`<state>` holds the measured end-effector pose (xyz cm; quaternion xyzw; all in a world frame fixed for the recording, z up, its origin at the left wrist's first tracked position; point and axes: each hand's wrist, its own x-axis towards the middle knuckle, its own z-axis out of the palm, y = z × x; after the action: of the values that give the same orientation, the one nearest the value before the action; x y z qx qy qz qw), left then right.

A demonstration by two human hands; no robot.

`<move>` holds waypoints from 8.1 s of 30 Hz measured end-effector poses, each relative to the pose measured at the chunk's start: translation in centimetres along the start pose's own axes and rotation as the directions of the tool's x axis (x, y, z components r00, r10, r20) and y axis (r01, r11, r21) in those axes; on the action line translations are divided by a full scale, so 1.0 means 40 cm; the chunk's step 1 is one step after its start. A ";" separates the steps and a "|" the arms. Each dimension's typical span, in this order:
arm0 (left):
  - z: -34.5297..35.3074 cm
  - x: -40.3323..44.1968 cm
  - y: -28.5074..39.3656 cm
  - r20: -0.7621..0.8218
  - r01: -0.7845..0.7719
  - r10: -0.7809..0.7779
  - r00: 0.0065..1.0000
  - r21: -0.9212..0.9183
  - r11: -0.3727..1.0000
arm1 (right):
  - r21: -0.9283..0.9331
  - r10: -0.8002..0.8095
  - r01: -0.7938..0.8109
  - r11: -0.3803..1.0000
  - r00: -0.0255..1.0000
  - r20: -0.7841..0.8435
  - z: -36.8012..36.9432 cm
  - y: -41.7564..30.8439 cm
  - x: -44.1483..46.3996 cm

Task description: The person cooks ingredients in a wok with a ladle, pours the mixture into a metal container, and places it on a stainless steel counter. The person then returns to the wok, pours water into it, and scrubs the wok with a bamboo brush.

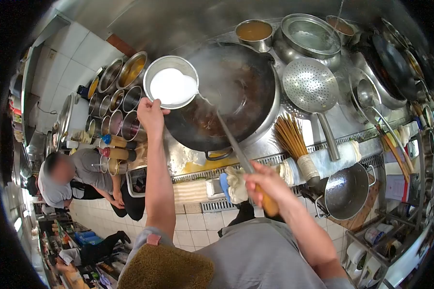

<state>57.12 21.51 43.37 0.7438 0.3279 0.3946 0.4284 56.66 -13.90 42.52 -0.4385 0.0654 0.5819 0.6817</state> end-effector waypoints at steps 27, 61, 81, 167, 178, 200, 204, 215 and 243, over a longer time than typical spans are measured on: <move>-0.016 -0.048 0.031 -0.082 -0.030 0.033 0.996 0.036 0.999 | -0.239 -0.060 0.075 0.968 0.996 0.067 -0.065 -0.028 0.064; -0.490 -0.282 -0.499 -0.313 0.351 -0.639 0.702 -0.629 0.694 | -0.075 -0.025 0.009 0.997 0.977 -0.210 0.141 0.056 -0.036; -0.393 -0.561 -0.282 0.717 0.843 -0.503 0.483 -0.225 0.488 | -0.591 -0.160 0.099 0.801 0.986 -0.052 0.011 -0.130 0.080; -0.764 -1.660 -0.995 0.126 0.982 -0.990 0.062 0.168 0.082 | -0.828 -0.319 0.344 0.444 0.924 0.213 0.832 -0.313 0.930; -0.818 -1.454 -0.927 0.186 0.938 -0.973 0.135 0.293 0.186 | 0.072 -0.097 0.072 0.995 0.891 0.444 0.768 -0.273 0.958; -0.751 -1.546 -0.893 0.142 0.931 -0.985 0.103 0.335 0.145 | 0.060 -0.287 0.302 0.951 0.940 -0.183 0.131 0.027 -0.010; -0.688 -1.462 -0.760 0.064 0.960 -0.974 0.217 0.166 0.225 | -0.287 -0.390 0.325 0.901 0.896 -0.211 0.082 0.071 -0.085; -0.700 -1.692 -0.698 0.085 0.938 -0.939 0.334 0.068 0.339 | -0.741 -0.467 0.295 0.603 0.884 -0.029 -0.100 0.015 -0.025; -1.689 -1.795 -0.460 -0.960 0.885 -0.151 0.235 0.147 0.442 | -0.769 0.052 0.559 -0.311 0.818 0.573 0.796 1.023 0.251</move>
<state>-38.25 -4.52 26.64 0.3573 0.8632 0.3565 0.0056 11.60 12.42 34.47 -0.6725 -0.6503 0.3027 0.1824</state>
